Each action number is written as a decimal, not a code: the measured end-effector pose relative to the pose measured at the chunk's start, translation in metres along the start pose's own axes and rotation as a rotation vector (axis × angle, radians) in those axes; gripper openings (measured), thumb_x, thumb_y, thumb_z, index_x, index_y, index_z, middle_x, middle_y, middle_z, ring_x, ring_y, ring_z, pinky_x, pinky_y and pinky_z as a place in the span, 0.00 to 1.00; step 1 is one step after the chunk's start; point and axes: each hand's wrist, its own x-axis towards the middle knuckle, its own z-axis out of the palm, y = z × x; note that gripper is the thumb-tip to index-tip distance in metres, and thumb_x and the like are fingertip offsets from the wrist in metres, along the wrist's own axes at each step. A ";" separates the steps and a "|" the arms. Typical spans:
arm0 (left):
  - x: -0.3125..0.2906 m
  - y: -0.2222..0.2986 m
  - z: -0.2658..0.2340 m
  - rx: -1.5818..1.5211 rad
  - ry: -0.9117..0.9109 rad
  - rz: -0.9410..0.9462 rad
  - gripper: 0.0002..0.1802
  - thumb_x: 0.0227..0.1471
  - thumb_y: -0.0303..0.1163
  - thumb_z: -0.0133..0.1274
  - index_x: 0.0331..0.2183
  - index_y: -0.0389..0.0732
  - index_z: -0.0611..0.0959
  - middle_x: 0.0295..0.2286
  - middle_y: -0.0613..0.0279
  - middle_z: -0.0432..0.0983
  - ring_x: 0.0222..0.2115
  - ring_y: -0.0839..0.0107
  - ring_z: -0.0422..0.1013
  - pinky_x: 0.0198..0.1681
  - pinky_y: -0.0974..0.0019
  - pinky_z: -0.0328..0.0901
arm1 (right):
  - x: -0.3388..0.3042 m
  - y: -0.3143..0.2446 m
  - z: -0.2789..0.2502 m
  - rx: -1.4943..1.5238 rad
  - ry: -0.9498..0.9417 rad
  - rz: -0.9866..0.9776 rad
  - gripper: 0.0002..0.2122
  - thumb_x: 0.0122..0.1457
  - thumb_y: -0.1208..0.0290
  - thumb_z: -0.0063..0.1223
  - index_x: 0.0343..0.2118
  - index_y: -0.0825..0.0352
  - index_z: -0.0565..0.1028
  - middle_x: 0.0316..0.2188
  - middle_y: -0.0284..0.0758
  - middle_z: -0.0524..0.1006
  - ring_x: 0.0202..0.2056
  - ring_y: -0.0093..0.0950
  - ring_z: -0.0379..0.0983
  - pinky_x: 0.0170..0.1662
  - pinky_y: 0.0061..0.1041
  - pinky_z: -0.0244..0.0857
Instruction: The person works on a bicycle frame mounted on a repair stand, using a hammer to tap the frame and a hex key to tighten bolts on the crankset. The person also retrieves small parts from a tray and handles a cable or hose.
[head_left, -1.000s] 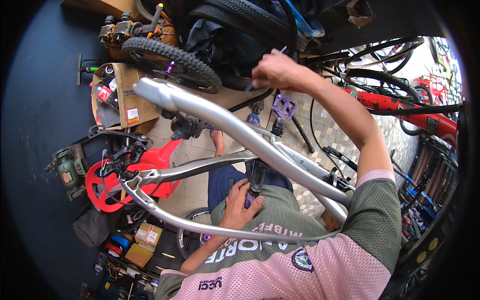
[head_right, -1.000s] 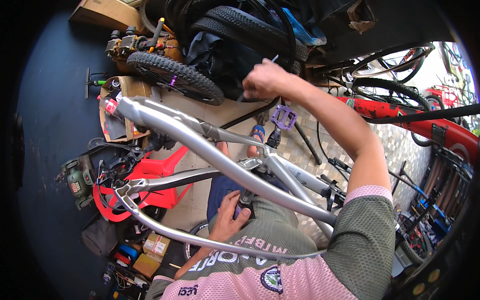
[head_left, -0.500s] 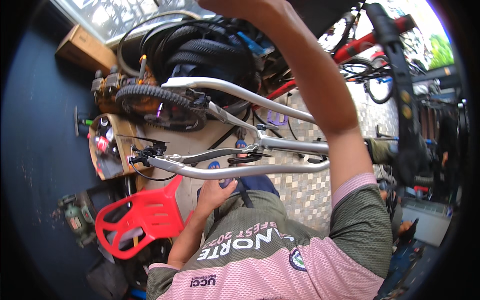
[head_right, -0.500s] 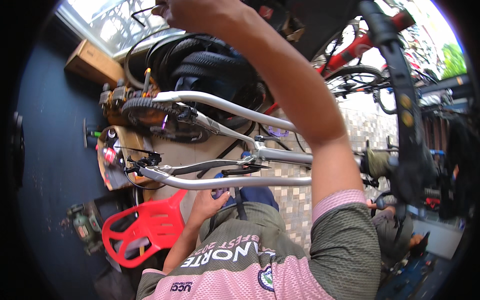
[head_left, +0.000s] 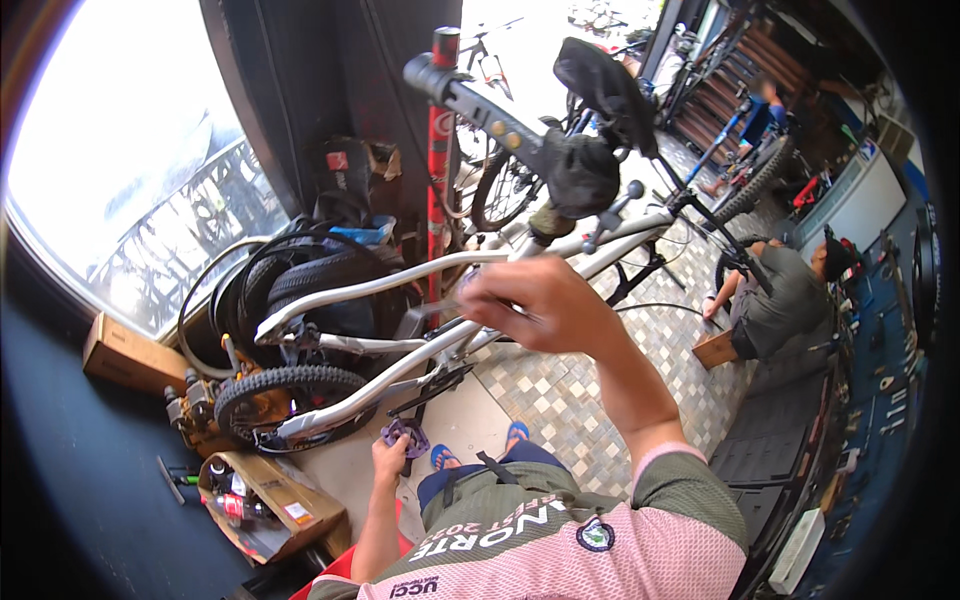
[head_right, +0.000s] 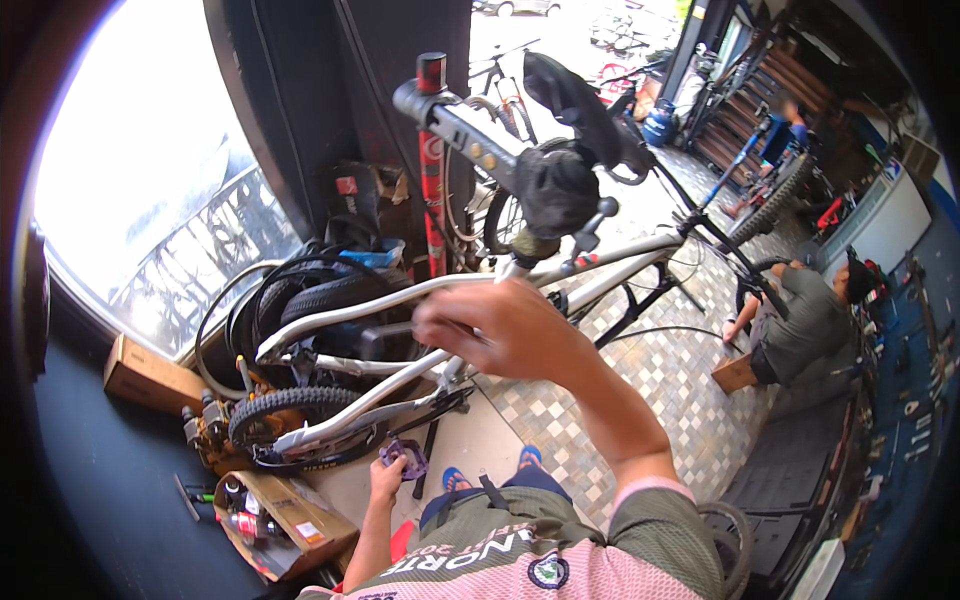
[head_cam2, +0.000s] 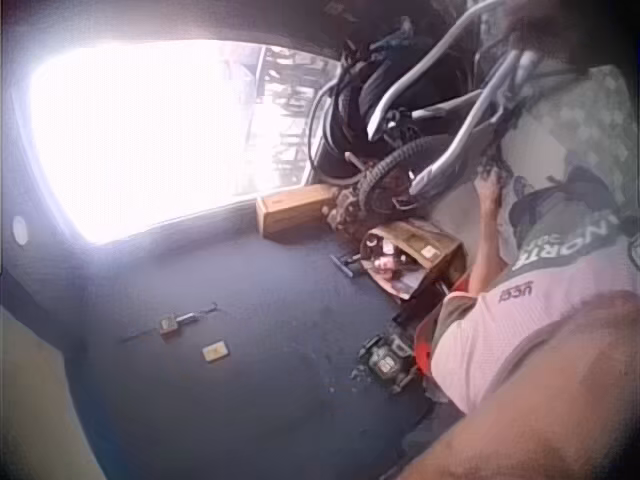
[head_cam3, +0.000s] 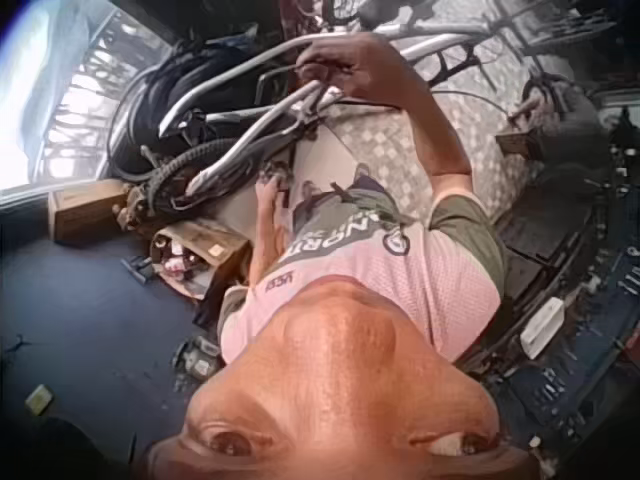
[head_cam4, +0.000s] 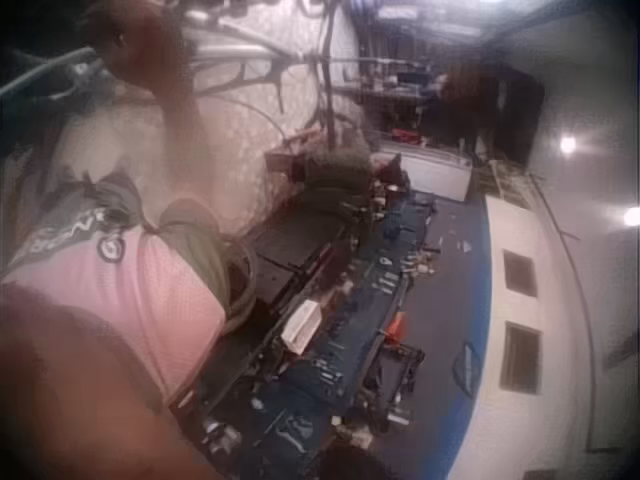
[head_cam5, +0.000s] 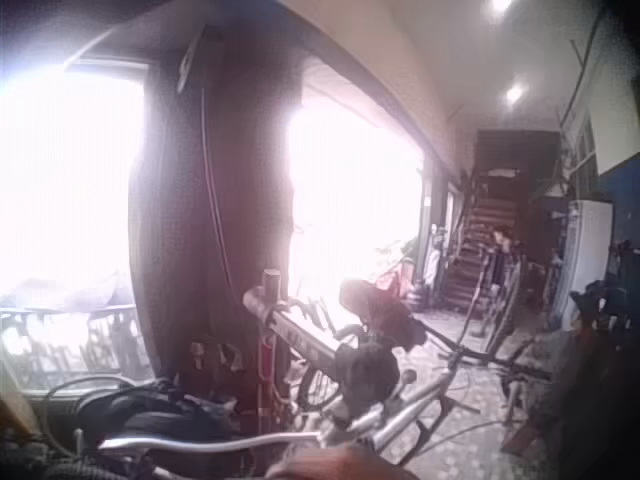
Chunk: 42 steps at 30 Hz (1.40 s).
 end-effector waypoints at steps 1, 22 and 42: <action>-0.006 0.006 -0.001 -0.069 -0.023 0.009 0.10 0.56 0.30 0.63 0.36 0.32 0.86 0.31 0.57 0.86 0.29 0.71 0.79 0.35 0.65 0.73 | -0.028 0.006 -0.009 0.074 0.015 0.035 0.08 0.65 0.66 0.62 0.38 0.65 0.83 0.30 0.36 0.84 0.29 0.32 0.80 0.33 0.30 0.71; 0.080 -0.048 0.312 0.282 -0.078 -0.165 0.25 0.51 0.44 0.66 0.37 0.27 0.86 0.31 0.47 0.85 0.28 0.62 0.81 0.29 0.57 0.75 | -0.347 0.054 -0.097 0.081 0.103 0.948 0.11 0.65 0.65 0.64 0.42 0.67 0.85 0.27 0.34 0.84 0.28 0.19 0.75 0.33 0.22 0.69; -0.031 0.104 0.154 -0.419 -0.467 -0.016 0.18 0.59 0.39 0.65 0.43 0.35 0.86 0.38 0.58 0.85 0.37 0.70 0.80 0.46 0.63 0.73 | -0.285 0.081 -0.033 0.093 -0.027 0.753 0.12 0.66 0.60 0.62 0.42 0.64 0.84 0.30 0.39 0.84 0.28 0.33 0.80 0.34 0.31 0.72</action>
